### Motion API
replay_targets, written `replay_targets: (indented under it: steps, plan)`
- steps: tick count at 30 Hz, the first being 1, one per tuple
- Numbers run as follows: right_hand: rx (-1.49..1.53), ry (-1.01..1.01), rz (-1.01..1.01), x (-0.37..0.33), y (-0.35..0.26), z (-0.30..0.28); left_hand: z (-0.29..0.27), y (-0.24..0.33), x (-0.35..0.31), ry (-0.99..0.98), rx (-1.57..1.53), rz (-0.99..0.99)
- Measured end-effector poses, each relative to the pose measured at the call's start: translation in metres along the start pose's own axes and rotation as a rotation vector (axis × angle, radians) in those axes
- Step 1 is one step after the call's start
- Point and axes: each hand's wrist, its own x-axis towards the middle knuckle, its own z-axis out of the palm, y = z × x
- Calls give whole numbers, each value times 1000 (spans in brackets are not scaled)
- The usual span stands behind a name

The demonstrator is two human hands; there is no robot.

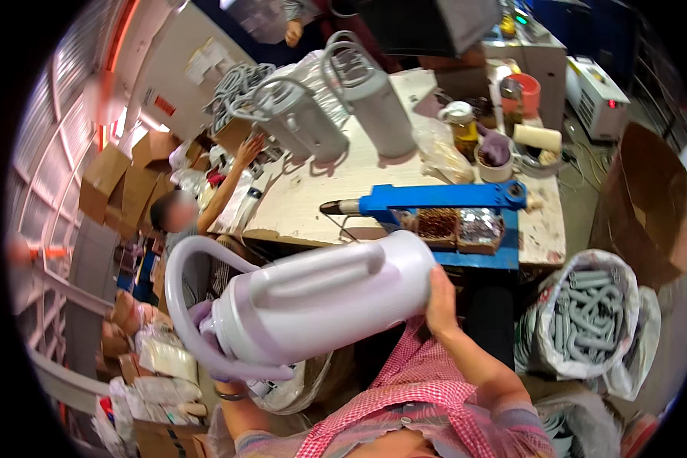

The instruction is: The person assembles white plastic garden sprayers at a workbench. They repeatedly place small metal parts into a blue jig, attach the sprayer body, and secure the assembly. Completed units are placed on the table. The process is repeated for multiple units throughout the clip.

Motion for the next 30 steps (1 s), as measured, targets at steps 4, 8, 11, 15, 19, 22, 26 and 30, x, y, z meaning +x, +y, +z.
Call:
replay_targets:
  steps: [4,8,11,15,19,22,26,30]
  plan:
    - [-173,-291,159,38,58,68,-46,27,70,-212,433,566]
    - [-335,-700,-71,41,49,82,-30,14,152,-246,592,396]
    - [-365,-934,137,41,-19,72,-33,-83,238,-480,841,349]
    - [-503,-1107,38,64,-93,66,65,-193,299,-196,824,229]
    - [-728,-994,-377,129,-147,85,112,-276,371,-365,1100,-217]
    - [-909,-743,-404,219,-153,105,150,-296,381,-450,1195,-458]
    - [-1080,-525,-473,373,-119,134,166,-330,390,-503,1197,-401]
    - [-1436,-143,-852,509,-81,179,172,-329,379,-309,1162,-257]
